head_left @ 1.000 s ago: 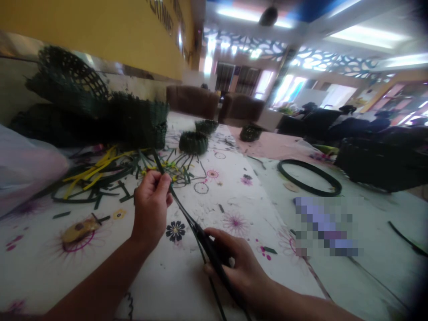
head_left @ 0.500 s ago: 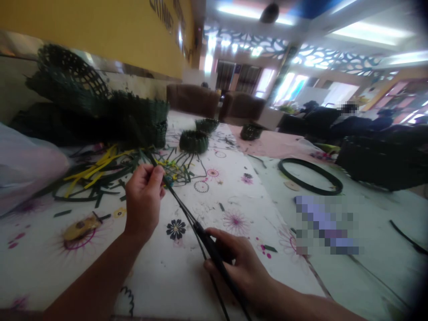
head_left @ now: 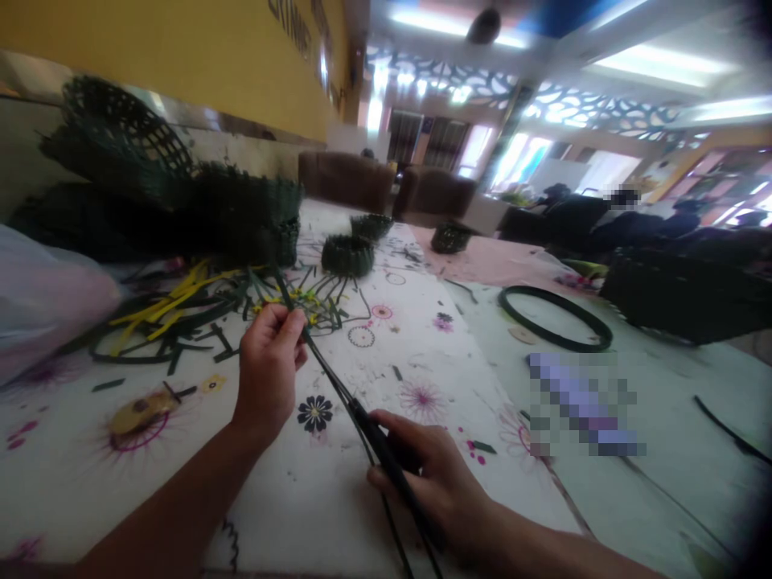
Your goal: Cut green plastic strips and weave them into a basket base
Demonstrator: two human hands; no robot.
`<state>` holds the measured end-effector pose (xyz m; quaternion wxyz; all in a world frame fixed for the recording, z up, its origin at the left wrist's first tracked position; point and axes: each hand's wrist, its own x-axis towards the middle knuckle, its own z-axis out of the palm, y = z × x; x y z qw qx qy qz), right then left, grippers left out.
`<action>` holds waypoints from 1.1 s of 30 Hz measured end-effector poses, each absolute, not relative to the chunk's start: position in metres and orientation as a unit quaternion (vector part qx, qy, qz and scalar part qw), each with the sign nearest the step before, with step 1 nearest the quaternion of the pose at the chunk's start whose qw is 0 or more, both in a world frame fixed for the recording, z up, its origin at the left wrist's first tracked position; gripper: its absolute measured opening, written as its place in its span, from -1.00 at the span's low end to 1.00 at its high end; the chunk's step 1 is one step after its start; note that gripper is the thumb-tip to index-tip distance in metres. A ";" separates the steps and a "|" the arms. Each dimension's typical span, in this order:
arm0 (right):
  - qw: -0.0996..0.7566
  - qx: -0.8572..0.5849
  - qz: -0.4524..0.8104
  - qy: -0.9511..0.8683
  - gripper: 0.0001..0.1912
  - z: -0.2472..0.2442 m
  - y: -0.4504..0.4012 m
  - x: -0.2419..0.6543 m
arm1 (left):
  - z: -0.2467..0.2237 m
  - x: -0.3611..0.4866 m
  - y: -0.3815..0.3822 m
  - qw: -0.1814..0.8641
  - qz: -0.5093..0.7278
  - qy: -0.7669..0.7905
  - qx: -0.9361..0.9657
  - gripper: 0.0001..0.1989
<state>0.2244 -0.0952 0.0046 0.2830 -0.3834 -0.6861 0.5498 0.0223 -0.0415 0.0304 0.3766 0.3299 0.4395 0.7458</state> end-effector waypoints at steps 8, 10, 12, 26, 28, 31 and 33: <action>0.303 -0.390 0.532 -0.688 -0.69 -0.006 -0.095 0.224 | 0.031 0.014 -0.035 0.359 0.759 0.429 0.333 -0.72; 0.311 -0.386 0.539 -0.681 -0.69 -0.009 -0.094 0.224 | 0.029 0.019 -0.037 0.370 0.751 0.432 0.336 -0.72; 0.317 -0.375 0.552 -0.674 -0.72 -0.009 -0.094 0.224 | 0.027 0.024 -0.039 0.379 0.743 0.440 0.333 -0.73; 0.293 -0.378 0.567 -0.671 -0.76 -0.002 -0.096 0.222 | 0.032 0.013 -0.035 0.356 0.769 0.429 0.314 -0.72; 0.302 -0.382 0.560 -0.671 -0.73 -0.005 -0.095 0.222 | 0.031 0.015 -0.036 0.359 0.763 0.435 0.317 -0.70; 0.307 -0.387 0.559 -0.666 -0.68 -0.009 -0.093 0.223 | 0.029 0.023 -0.040 0.382 0.739 0.446 0.330 -0.70; 0.308 -0.384 0.560 -0.666 -0.65 -0.009 -0.091 0.224 | 0.029 0.027 -0.043 0.392 0.731 0.449 0.332 -0.71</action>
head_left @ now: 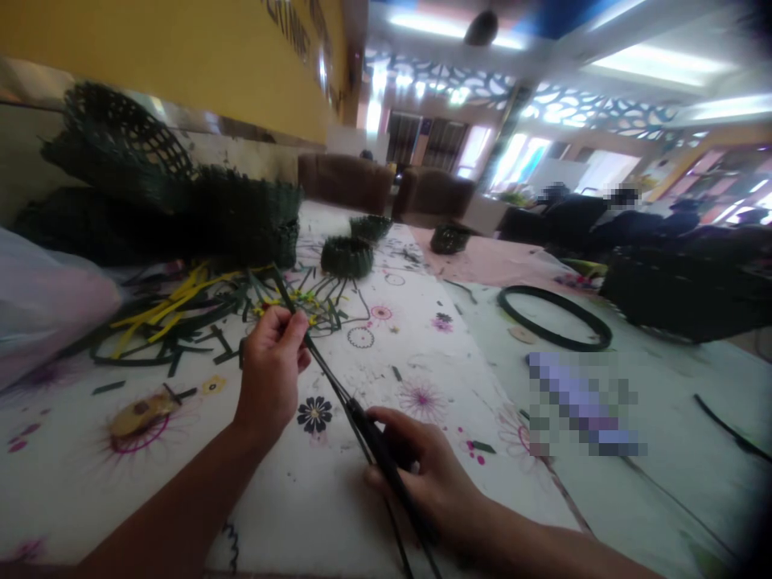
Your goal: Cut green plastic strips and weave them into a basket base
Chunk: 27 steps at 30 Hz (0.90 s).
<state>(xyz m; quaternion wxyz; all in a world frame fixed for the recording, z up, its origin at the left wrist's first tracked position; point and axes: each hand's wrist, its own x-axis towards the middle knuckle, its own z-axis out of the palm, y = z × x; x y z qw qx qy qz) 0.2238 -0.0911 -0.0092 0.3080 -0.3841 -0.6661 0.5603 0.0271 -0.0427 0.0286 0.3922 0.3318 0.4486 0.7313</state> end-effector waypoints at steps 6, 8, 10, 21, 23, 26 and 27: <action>0.288 -0.382 0.557 -0.679 -0.74 0.001 -0.093 0.224 | 0.029 0.028 -0.042 0.411 0.732 0.454 0.298 -0.72; 0.281 -0.392 0.557 -0.676 -0.80 0.005 -0.095 0.223 | 0.029 0.025 -0.039 0.417 0.734 0.448 0.293 -0.73; 0.278 -0.396 0.556 -0.676 -0.83 0.005 -0.097 0.222 | 0.029 0.021 -0.036 0.409 0.742 0.438 0.301 -0.75; 0.316 -0.377 0.548 -0.677 -0.70 -0.007 -0.095 0.223 | 0.025 0.027 -0.044 0.349 0.723 0.467 0.369 -0.74; 0.317 -0.372 0.567 -0.663 -0.72 -0.007 -0.096 0.223 | 0.025 0.029 -0.046 0.353 0.736 0.450 0.363 -0.74; 0.314 -0.368 0.578 -0.657 -0.77 -0.004 -0.098 0.223 | 0.025 0.030 -0.046 0.361 0.742 0.443 0.351 -0.74; 0.314 -0.368 0.575 -0.660 -0.79 -0.002 -0.098 0.223 | 0.025 0.030 -0.045 0.367 0.740 0.447 0.343 -0.74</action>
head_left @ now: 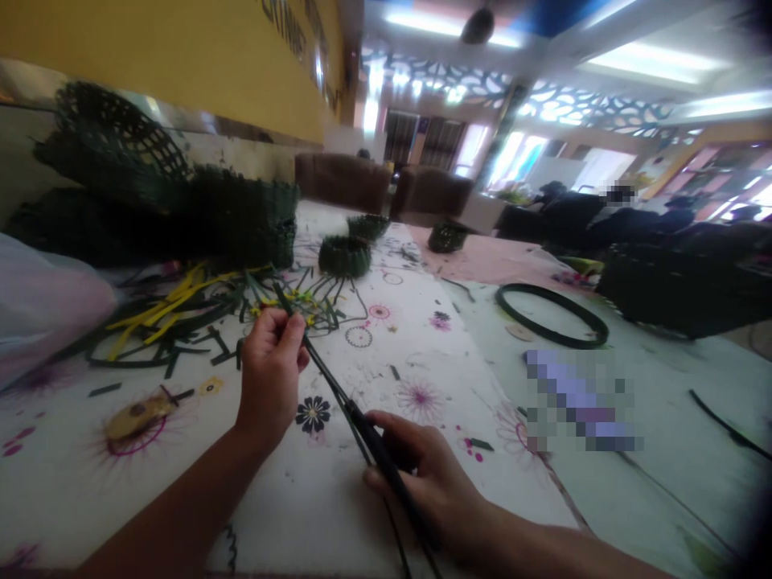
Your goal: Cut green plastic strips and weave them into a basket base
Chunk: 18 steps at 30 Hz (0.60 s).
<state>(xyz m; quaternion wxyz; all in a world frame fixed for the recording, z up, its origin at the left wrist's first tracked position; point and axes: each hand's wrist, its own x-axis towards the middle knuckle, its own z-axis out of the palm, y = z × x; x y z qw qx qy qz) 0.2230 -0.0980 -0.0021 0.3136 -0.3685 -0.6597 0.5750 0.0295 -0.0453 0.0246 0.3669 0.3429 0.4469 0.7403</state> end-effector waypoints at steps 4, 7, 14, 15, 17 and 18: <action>0.302 -0.374 0.565 -0.671 -0.81 0.005 -0.098 0.222 | 0.024 0.025 -0.040 0.378 0.740 0.449 0.327 -0.75; 0.295 -0.379 0.570 -0.667 -0.77 0.004 -0.099 0.222 | 0.024 0.020 -0.036 0.345 0.754 0.433 0.354 -0.76; 0.323 -0.390 0.550 -0.664 -0.72 -0.010 -0.097 0.223 | 0.024 0.024 -0.042 0.339 0.735 0.451 0.376 -0.72; 0.324 -0.391 0.551 -0.662 -0.71 -0.010 -0.097 0.223 | 0.024 0.027 -0.044 0.345 0.734 0.453 0.372 -0.72; 0.321 -0.390 0.555 -0.661 -0.71 -0.009 -0.096 0.223 | 0.025 0.030 -0.046 0.356 0.734 0.455 0.356 -0.71; 0.316 -0.387 0.558 -0.662 -0.72 -0.007 -0.097 0.223 | 0.025 0.031 -0.046 0.364 0.735 0.456 0.345 -0.71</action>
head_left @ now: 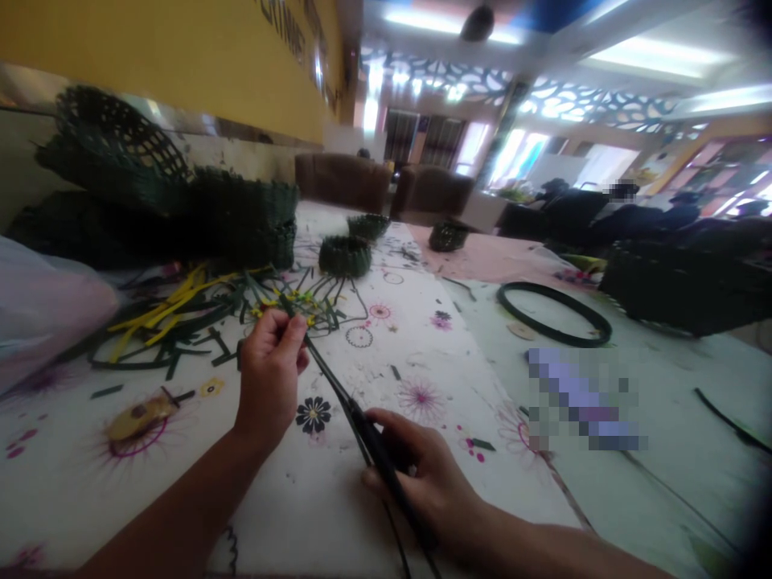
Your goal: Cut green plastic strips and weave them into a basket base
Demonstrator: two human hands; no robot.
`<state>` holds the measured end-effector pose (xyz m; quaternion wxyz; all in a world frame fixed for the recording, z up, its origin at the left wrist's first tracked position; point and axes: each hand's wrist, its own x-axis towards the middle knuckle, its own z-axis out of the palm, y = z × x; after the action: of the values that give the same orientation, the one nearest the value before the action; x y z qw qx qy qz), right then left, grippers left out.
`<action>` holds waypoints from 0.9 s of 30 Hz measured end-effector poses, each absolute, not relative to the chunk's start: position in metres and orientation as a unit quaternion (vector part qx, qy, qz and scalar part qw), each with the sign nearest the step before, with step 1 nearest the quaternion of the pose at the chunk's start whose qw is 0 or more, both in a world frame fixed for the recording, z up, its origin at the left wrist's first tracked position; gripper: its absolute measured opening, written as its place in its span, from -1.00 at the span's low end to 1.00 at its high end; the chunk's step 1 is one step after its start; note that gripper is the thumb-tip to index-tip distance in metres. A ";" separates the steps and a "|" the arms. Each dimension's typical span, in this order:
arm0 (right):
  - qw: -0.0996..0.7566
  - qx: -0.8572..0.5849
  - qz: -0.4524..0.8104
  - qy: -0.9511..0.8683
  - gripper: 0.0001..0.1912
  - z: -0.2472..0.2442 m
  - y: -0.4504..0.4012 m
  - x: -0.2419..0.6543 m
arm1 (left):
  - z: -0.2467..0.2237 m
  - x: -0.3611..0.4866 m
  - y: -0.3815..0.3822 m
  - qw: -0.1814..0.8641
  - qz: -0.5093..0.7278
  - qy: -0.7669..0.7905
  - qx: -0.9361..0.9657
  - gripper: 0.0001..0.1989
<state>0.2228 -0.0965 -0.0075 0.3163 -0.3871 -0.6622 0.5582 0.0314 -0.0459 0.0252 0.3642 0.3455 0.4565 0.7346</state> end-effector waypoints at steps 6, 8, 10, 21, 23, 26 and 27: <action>0.297 -0.387 0.565 -0.666 -0.78 0.001 -0.099 0.222 | 0.028 0.026 -0.040 0.378 0.748 0.443 0.319 -0.74; 0.291 -0.387 0.563 -0.670 -0.80 0.000 -0.100 0.222 | 0.029 0.021 -0.038 0.355 0.758 0.435 0.331 -0.74; 0.297 -0.386 0.559 -0.671 -0.81 -0.004 -0.099 0.223 | 0.030 0.017 -0.037 0.334 0.761 0.435 0.345 -0.73; 0.314 -0.383 0.555 -0.668 -0.72 -0.007 -0.096 0.223 | 0.027 0.030 -0.045 0.383 0.735 0.447 0.337 -0.73; 0.308 -0.379 0.566 -0.665 -0.78 -0.003 -0.097 0.223 | 0.027 0.029 -0.044 0.386 0.739 0.441 0.334 -0.74; 0.305 -0.374 0.575 -0.661 -0.82 0.002 -0.098 0.223 | 0.028 0.026 -0.043 0.386 0.736 0.445 0.335 -0.78; 0.305 -0.375 0.575 -0.660 -0.82 0.003 -0.098 0.224 | 0.028 0.025 -0.043 0.385 0.736 0.443 0.337 -0.79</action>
<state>0.2235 -0.0984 0.0029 0.3053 -0.3750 -0.6600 0.5750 0.0248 -0.0429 0.0279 0.3852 0.3373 0.4428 0.7360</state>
